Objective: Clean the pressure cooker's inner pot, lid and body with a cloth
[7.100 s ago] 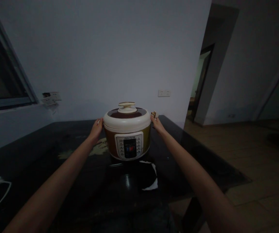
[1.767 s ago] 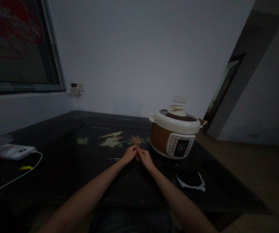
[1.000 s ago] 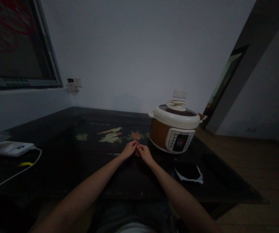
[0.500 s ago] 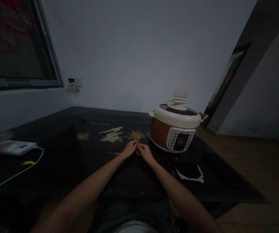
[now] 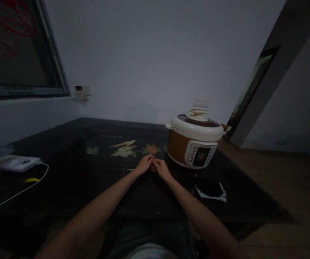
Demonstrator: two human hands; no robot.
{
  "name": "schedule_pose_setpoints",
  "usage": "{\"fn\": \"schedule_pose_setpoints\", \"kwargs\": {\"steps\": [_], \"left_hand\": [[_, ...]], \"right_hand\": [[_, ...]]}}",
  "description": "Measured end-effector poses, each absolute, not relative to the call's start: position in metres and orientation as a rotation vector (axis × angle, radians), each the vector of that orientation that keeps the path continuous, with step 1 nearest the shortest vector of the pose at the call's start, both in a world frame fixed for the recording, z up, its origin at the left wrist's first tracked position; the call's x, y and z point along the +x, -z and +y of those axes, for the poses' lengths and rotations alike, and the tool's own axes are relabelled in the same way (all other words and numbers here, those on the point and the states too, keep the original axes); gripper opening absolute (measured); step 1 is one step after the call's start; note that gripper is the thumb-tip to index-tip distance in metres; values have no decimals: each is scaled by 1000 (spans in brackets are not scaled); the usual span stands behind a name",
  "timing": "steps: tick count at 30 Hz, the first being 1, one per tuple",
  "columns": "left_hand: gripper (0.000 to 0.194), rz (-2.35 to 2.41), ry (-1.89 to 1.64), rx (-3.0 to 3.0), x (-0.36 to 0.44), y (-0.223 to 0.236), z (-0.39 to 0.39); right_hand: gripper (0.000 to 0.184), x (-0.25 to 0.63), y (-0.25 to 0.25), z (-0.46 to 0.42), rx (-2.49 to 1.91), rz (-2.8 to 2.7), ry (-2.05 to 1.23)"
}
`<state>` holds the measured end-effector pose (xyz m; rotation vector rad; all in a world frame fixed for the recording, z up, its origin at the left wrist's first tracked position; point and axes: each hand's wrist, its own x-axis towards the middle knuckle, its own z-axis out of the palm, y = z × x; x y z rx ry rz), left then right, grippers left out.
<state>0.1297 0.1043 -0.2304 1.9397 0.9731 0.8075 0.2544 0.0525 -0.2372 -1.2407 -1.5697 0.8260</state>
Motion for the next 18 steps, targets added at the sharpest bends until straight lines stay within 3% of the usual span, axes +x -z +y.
{"fn": "schedule_pose_setpoints", "kwargs": {"steps": [18], "left_hand": [[29, 954, -819, 1942, 128, 227, 103]], "right_hand": [[34, 256, 241, 56, -1257, -1573, -840]]}}
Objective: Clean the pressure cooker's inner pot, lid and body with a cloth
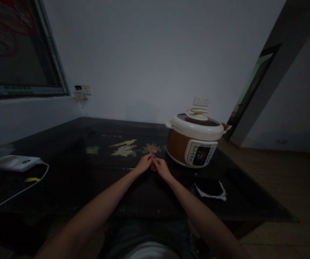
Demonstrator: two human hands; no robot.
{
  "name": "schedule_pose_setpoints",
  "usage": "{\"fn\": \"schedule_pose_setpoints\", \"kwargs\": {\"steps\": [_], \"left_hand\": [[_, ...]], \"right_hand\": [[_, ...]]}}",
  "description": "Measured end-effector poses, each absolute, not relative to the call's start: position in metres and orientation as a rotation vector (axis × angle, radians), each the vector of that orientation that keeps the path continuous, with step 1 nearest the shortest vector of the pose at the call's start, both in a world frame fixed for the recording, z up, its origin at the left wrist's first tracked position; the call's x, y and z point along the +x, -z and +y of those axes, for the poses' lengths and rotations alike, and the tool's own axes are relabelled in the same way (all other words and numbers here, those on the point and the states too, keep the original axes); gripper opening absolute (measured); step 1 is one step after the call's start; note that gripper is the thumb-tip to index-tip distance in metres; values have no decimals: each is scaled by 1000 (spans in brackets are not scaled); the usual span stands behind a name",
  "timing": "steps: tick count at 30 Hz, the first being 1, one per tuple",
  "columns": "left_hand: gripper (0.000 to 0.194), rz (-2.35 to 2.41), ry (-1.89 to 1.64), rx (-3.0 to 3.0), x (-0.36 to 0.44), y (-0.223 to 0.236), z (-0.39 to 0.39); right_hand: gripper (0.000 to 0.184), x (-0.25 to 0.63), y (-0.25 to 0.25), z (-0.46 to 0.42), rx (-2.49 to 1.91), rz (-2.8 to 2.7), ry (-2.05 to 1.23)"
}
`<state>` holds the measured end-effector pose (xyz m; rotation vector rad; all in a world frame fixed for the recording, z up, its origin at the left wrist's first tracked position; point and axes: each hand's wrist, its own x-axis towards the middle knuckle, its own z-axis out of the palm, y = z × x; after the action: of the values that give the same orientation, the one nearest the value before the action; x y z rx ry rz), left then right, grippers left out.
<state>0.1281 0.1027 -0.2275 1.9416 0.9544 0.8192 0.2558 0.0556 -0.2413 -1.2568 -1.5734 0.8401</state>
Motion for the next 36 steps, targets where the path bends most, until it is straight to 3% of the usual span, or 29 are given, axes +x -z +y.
{"fn": "schedule_pose_setpoints", "kwargs": {"steps": [36], "left_hand": [[28, 958, -792, 1918, 129, 231, 104]], "right_hand": [[38, 257, 241, 55, -1238, -1576, -856]]}}
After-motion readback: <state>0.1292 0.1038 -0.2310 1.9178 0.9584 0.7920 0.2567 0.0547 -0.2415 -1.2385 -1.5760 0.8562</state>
